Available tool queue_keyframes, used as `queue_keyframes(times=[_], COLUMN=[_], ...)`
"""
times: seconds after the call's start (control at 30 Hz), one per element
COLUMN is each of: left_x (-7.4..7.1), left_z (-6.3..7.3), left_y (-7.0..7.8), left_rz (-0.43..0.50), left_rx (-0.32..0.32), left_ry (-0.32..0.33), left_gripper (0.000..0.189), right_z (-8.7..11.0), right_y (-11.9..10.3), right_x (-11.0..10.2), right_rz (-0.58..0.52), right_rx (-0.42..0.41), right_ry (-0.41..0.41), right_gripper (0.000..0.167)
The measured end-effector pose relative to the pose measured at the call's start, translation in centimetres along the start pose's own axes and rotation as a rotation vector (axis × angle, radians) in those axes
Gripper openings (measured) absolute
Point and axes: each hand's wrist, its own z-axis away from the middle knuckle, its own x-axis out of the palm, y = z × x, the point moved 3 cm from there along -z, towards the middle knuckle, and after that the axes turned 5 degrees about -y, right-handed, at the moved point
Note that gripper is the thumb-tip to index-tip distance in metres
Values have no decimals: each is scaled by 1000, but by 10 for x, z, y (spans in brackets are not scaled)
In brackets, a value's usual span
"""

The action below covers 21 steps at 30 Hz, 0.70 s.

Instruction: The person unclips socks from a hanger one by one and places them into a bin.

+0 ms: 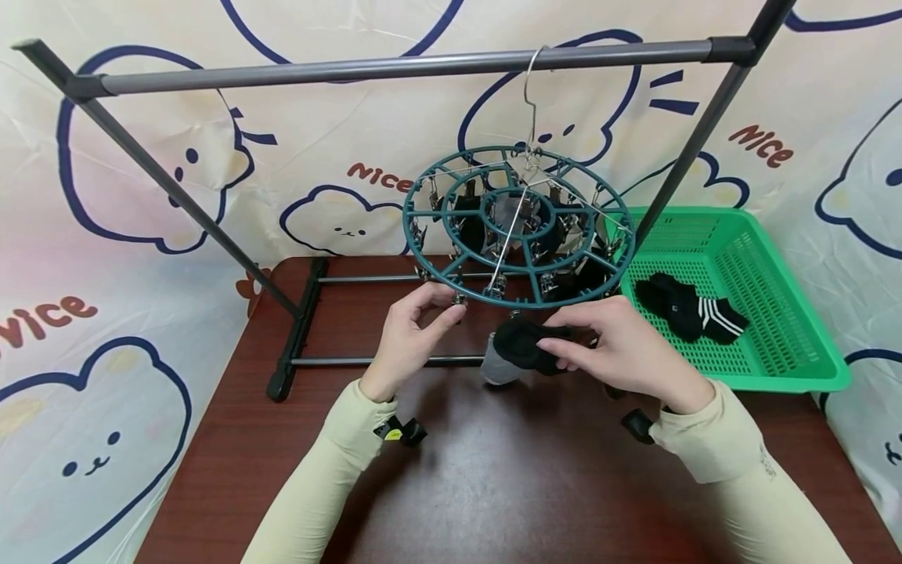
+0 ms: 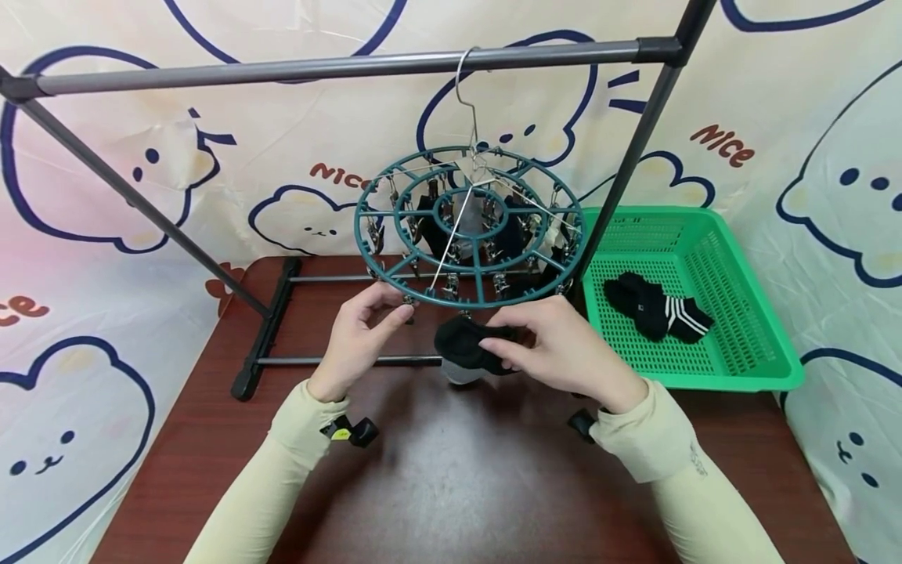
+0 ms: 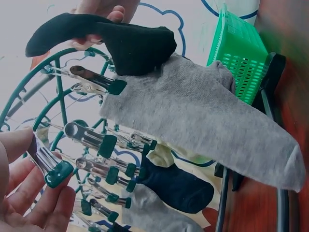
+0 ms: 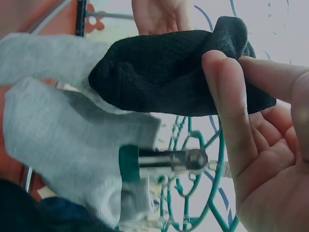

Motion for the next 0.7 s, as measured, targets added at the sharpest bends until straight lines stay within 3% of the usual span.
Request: queue_keyframes(times=[0.3, 0.7], left_x=[-3, -5], left_z=[-1, 1], left_y=[3, 2], left_rz=[-45, -19], left_rx=[-2, -36], left_ry=[11, 12], left_gripper=[18, 18], right_z=[16, 38], right_y=[8, 13], right_x=[-21, -44], right_rz=[67, 145], right_rx=[2, 24], right_ry=[44, 93], right_gripper=[19, 25])
